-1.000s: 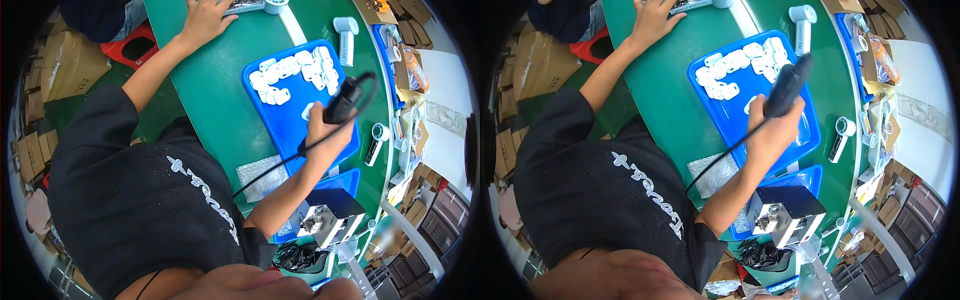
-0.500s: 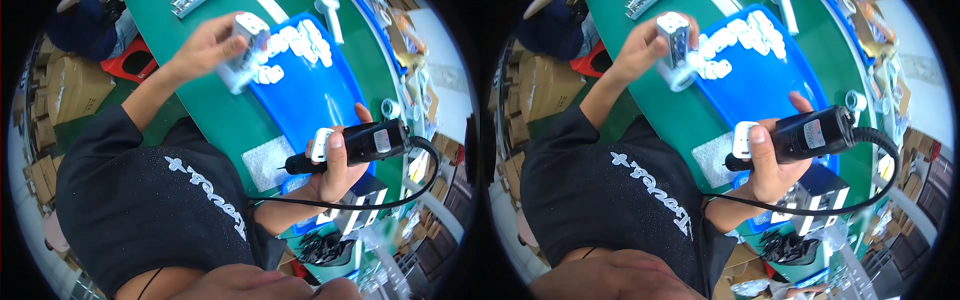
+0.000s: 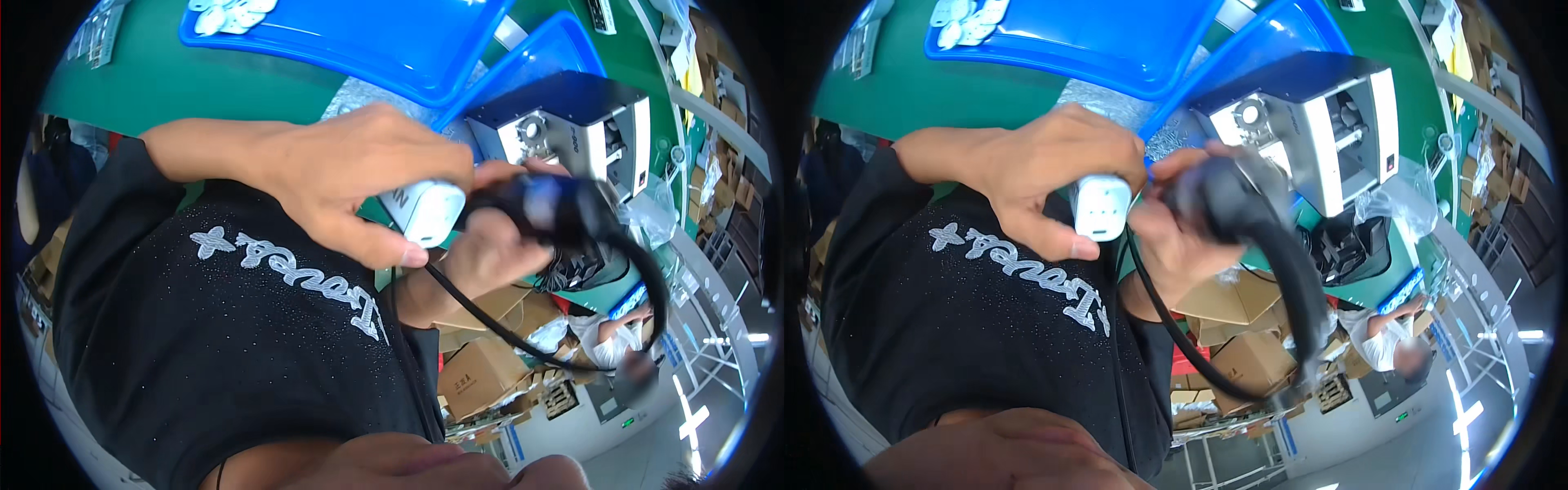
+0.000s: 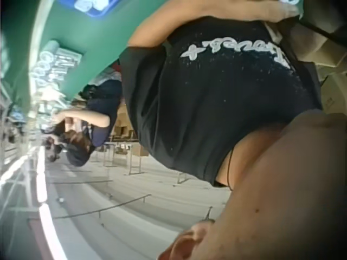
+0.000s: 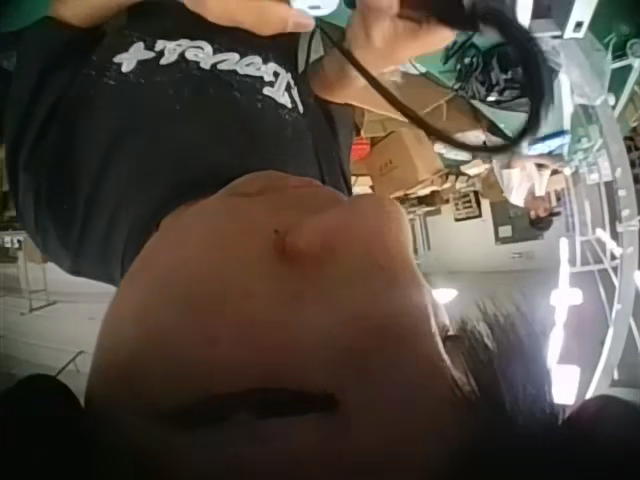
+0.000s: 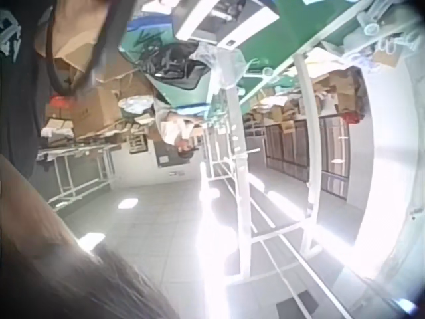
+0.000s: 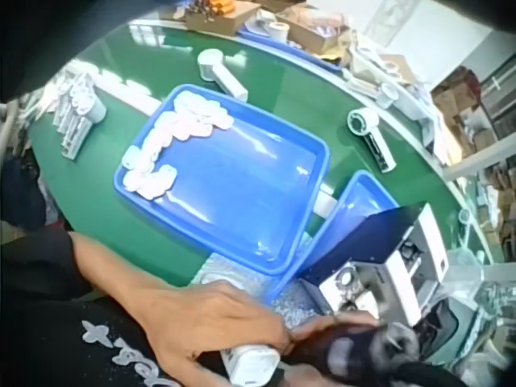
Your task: Assembling components of plastic hair dryer housings using an electric screwdriver at a factory workbench.
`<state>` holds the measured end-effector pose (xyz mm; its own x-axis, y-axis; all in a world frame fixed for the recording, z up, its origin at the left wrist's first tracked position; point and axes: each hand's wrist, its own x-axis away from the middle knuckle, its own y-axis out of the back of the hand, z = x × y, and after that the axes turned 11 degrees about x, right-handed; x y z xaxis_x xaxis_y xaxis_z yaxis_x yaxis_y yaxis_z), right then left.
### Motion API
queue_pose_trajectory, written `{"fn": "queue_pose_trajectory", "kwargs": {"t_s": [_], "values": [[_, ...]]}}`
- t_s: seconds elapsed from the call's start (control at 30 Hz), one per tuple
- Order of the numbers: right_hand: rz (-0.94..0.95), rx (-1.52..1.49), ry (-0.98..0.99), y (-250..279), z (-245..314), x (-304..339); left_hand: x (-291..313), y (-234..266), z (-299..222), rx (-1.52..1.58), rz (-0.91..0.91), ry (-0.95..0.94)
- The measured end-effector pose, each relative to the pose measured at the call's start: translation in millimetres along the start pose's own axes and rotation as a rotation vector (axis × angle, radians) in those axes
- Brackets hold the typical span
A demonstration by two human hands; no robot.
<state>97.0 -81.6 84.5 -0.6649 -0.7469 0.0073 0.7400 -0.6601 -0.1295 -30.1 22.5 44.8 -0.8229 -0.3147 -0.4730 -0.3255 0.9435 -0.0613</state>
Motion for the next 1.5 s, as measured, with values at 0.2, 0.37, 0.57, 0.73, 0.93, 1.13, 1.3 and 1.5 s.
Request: {"fn": "queue_pose_trajectory", "kwargs": {"t_s": [0.2,0.37,0.57,0.73,0.93,1.13,1.3,1.5], "values": [[-0.145,0.169,0.726,43.7,56.4,-31.8,-2.2,-17.9,44.0,0.052,-0.012,-0.178],[-0.591,0.549,0.512,11.3,25.9,-70.8,4.6,-15.5,45.4,-0.025,-0.006,-0.210],[0.324,0.043,0.335,56.6,84.3,-9.7,3.6,-18.8,52.8,-0.024,0.009,-0.216],[0.239,-0.020,0.464,73.9,110.6,8.2,5.7,-20.5,51.6,-0.055,-0.026,-0.226],[0.258,-0.187,0.492,28.8,78.9,-22.3,-3.4,-22.0,62.5,-0.043,-0.039,-0.192],[0.196,-0.066,0.449,9.2,73.7,-20.7,-0.1,-25.4,47.5,-0.119,-0.035,-0.164],[0.087,0.061,0.430,20.2,66.3,-23.6,0.9,-24.2,48.8,-0.130,-0.022,-0.151],[-0.041,0.198,0.432,19.3,65.9,-21.4,1.1,-26.2,51.0,-0.093,-0.058,-0.184]]}}
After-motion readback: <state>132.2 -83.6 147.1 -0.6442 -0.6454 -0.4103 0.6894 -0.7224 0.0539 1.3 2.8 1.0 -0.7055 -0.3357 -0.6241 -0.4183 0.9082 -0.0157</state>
